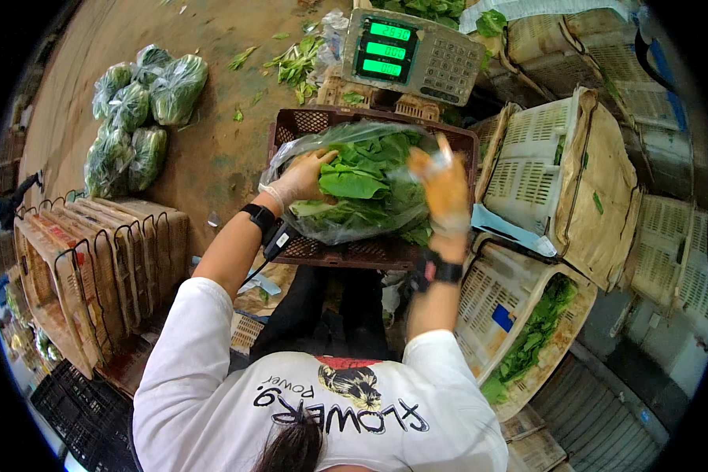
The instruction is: The person places individual heads of green leafy vegetables from a large crate into a plastic bag, weighs the bag on a digital scale, ties the bag shut, and attaches a label.
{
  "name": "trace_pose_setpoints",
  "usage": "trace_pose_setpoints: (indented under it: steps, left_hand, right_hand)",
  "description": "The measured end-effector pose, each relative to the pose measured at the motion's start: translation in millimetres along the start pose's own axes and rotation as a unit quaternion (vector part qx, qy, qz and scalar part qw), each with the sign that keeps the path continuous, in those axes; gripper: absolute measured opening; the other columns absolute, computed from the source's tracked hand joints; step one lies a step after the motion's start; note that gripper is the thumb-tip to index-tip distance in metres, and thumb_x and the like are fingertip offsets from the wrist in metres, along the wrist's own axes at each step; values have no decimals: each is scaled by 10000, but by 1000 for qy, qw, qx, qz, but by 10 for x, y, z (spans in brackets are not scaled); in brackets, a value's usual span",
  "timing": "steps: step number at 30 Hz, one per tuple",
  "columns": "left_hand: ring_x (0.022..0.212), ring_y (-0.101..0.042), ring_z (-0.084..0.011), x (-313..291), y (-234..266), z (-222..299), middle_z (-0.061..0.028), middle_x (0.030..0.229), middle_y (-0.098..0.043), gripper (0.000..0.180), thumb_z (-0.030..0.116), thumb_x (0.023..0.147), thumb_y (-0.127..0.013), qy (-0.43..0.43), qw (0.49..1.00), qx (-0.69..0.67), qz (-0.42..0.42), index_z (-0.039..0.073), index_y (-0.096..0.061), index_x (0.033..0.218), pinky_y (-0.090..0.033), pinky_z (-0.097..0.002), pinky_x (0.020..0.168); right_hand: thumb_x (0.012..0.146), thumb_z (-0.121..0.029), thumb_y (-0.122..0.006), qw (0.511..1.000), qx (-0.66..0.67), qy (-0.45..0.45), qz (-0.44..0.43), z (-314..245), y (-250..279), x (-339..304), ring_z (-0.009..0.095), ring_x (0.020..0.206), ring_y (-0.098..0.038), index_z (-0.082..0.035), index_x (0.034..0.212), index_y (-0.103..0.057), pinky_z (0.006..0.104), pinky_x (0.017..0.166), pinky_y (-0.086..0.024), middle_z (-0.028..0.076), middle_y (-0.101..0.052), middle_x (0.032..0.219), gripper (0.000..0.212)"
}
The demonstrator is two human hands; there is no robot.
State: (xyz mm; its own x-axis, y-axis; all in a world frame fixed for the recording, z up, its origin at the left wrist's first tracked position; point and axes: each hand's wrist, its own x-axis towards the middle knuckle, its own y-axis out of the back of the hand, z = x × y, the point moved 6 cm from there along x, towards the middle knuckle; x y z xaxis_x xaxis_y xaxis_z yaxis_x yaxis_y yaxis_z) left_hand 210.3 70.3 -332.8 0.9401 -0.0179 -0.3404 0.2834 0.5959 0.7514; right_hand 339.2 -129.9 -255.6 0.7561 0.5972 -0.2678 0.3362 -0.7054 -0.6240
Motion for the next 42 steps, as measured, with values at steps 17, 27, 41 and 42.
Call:
trace_pose_setpoints:
  steps: [17, 27, 41, 42]
  left_hand:
    - [1225, -311, -376, 189, -367, 37, -199, 1362, -279, 1061, 560, 596, -682, 45, 965, 256, 41, 128, -125, 1389, -211, -535, 990]
    - [1132, -400, -353, -862, 783, 204, -184, 1196, -457, 733, 187, 568, -783, 118, 912, 38, 392, 27, -450, 1201, -367, -408, 924]
    - [406, -254, -56, -1276, 1436, 663, 60, 492, -319, 245, 264, 892, -448, 40, 637, -754, 158, 60, -528, 783, -191, -205, 395]
    - [408, -252, -56, -1253, 1434, 690, 58, 493, -320, 254, 269, 894, -445, 37, 608, -774, 174, 60, -530, 777, -189, -207, 392]
  right_hand:
    - [731, -152, -610, 728, -609, 280, -140, -549, -1619, -818, 301, 1101, -461, -21, 1077, -531, 417, 945, -327, 169, -526, 1128, 378]
    - [755, -570, -522, 452, -843, 55, -285, 1393, -490, -29, 299, 1300, -187, -268, 1356, -270, 471, 1061, -150, 64, -219, 1419, 718]
    - [797, -237, -570, 385, -877, -28, -286, 1602, -507, -4, 275, 1316, -157, -409, 1342, -214, 488, 1068, -145, 59, -145, 1441, 673]
    - [811, -173, -549, 374, -884, -16, -280, 1684, -461, -7, 273, 1317, -156, -412, 1341, -216, 487, 1069, -142, 60, -139, 1442, 669]
